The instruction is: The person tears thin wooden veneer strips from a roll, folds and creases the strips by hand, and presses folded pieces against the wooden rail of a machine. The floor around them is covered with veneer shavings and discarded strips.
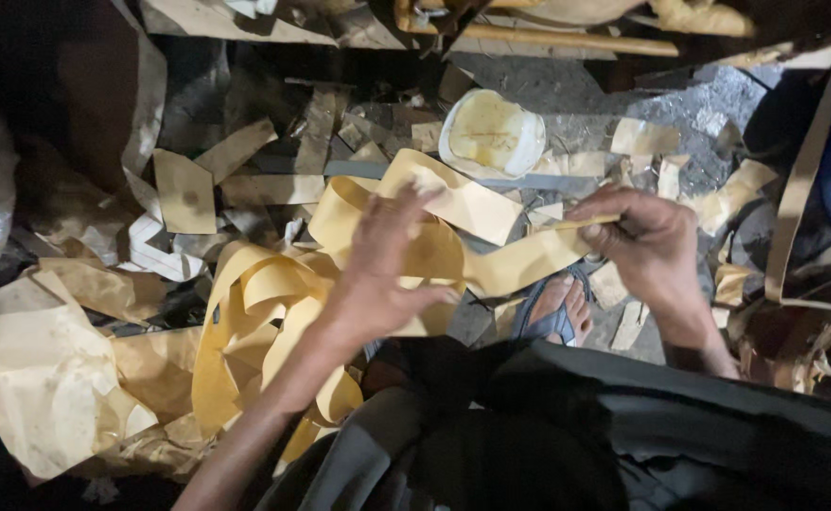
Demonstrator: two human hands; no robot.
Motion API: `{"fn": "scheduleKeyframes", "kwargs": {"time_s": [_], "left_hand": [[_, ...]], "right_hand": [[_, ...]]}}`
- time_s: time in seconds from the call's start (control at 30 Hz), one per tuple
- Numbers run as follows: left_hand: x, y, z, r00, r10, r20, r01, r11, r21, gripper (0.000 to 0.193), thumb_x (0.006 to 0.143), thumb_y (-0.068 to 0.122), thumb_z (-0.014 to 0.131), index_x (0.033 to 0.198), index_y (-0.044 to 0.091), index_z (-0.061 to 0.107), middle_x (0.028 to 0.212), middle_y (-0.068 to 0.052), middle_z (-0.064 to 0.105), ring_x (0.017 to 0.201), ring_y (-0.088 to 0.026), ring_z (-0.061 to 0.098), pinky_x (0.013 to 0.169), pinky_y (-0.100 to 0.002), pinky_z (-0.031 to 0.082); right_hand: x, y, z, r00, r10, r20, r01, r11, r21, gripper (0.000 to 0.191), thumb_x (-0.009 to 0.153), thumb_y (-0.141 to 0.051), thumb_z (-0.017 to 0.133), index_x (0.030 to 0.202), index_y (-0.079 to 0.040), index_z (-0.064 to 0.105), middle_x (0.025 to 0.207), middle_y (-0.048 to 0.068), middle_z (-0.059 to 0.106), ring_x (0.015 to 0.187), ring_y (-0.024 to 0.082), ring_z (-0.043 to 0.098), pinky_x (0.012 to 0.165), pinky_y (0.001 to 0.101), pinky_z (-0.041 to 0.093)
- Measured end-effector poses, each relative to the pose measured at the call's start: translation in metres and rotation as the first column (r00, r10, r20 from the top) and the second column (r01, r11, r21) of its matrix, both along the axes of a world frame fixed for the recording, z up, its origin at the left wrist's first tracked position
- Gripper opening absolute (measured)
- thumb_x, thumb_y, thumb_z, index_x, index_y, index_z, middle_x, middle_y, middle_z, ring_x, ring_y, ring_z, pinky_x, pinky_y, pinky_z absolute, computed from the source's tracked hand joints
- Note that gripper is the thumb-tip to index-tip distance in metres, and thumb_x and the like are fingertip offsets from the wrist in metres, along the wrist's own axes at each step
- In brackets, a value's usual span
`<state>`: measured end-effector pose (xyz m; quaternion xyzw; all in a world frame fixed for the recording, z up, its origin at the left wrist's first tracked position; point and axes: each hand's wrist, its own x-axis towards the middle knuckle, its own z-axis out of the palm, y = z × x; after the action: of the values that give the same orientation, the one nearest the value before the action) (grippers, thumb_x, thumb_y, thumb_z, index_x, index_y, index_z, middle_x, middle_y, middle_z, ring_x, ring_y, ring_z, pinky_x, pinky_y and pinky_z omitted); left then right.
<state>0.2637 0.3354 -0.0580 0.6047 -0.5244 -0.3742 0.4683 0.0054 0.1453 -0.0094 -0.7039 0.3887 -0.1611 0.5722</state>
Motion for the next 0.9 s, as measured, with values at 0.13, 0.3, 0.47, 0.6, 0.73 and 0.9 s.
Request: {"fn": "scheduleKeyframes", "kwargs": {"time_s": [0.13, 0.3, 0.47, 0.6, 0.73, 0.9], "left_hand": [[-0.011, -0.008, 0.0, 0.996, -0.09, 0.014, 0.088, 0.991, 0.104, 0.04, 0.086, 0.027, 0.082, 0.117, 0.006, 0.067, 0.105, -0.008, 0.074, 0.1, -0.02, 0.069, 0.094, -0.046, 0.051], [0.023, 0.007, -0.014, 0.996, 0.037, -0.083, -0.011, 0.956, 0.292, 0.027, 0.086, 0.022, 0.081, 0.105, 0.004, 0.072, 0.096, -0.007, 0.074, 0.086, -0.015, 0.069, 0.077, -0.035, 0.056], [0.029, 0.015, -0.027, 0.89, 0.312, -0.331, -0.207, 0.926, 0.316, 0.018, 0.098, 0.018, 0.073, 0.109, 0.004, 0.071, 0.088, -0.003, 0.07, 0.077, -0.008, 0.061, 0.068, -0.024, 0.052], [0.025, 0.013, -0.034, 0.709, 0.379, -0.594, -0.29, 0.925, 0.244, 0.018, 0.101, 0.014, 0.071, 0.112, 0.002, 0.065, 0.097, -0.002, 0.07, 0.084, -0.007, 0.064, 0.073, -0.025, 0.057], [0.031, 0.01, -0.034, 0.461, 0.397, -0.794, -0.238, 0.917, 0.32, 0.015, 0.1, 0.012, 0.068, 0.111, 0.001, 0.068, 0.097, -0.004, 0.069, 0.085, -0.011, 0.066, 0.074, -0.033, 0.063], [0.04, 0.01, -0.025, 0.305, 0.435, -0.847, -0.208, 0.899, 0.386, 0.014, 0.094, 0.009, 0.066, 0.103, 0.0, 0.07, 0.101, -0.008, 0.074, 0.093, -0.014, 0.071, 0.077, -0.038, 0.066]], "right_hand": [[0.002, -0.005, -0.001, 0.988, -0.056, 0.143, 0.067, 0.995, -0.068, 0.026, 0.096, 0.014, 0.069, 0.12, 0.002, 0.071, 0.106, 0.014, 0.074, 0.09, 0.016, 0.074, 0.074, 0.0248, 0.062], [0.0, -0.024, 0.015, 0.986, -0.158, -0.046, 0.152, 0.981, -0.117, 0.026, 0.096, 0.012, 0.069, 0.119, 0.001, 0.071, 0.111, 0.014, 0.074, 0.093, 0.015, 0.074, 0.078, 0.0256, 0.064], [0.007, -0.021, 0.014, 0.976, -0.181, -0.123, 0.177, 0.983, -0.045, 0.024, 0.092, 0.015, 0.072, 0.112, 0.001, 0.074, 0.11, 0.015, 0.075, 0.092, 0.017, 0.071, 0.078, 0.0281, 0.06], [0.005, -0.017, 0.005, 0.966, -0.257, -0.017, 0.257, 0.966, 0.031, 0.028, 0.084, 0.019, 0.068, 0.104, 0.0, 0.073, 0.114, 0.012, 0.073, 0.096, 0.016, 0.07, 0.082, 0.0253, 0.061], [-0.003, -0.02, -0.011, 0.945, -0.268, 0.188, 0.212, 0.939, 0.271, 0.028, 0.088, 0.024, 0.066, 0.105, 0.003, 0.075, 0.109, 0.016, 0.073, 0.1, 0.019, 0.07, 0.088, 0.0237, 0.059], [-0.022, -0.034, -0.03, 0.946, 0.019, 0.325, -0.093, 0.973, 0.213, 0.017, 0.096, 0.015, 0.071, 0.104, 0.001, 0.076, 0.111, 0.017, 0.073, 0.104, 0.02, 0.071, 0.087, 0.0271, 0.062]]}}
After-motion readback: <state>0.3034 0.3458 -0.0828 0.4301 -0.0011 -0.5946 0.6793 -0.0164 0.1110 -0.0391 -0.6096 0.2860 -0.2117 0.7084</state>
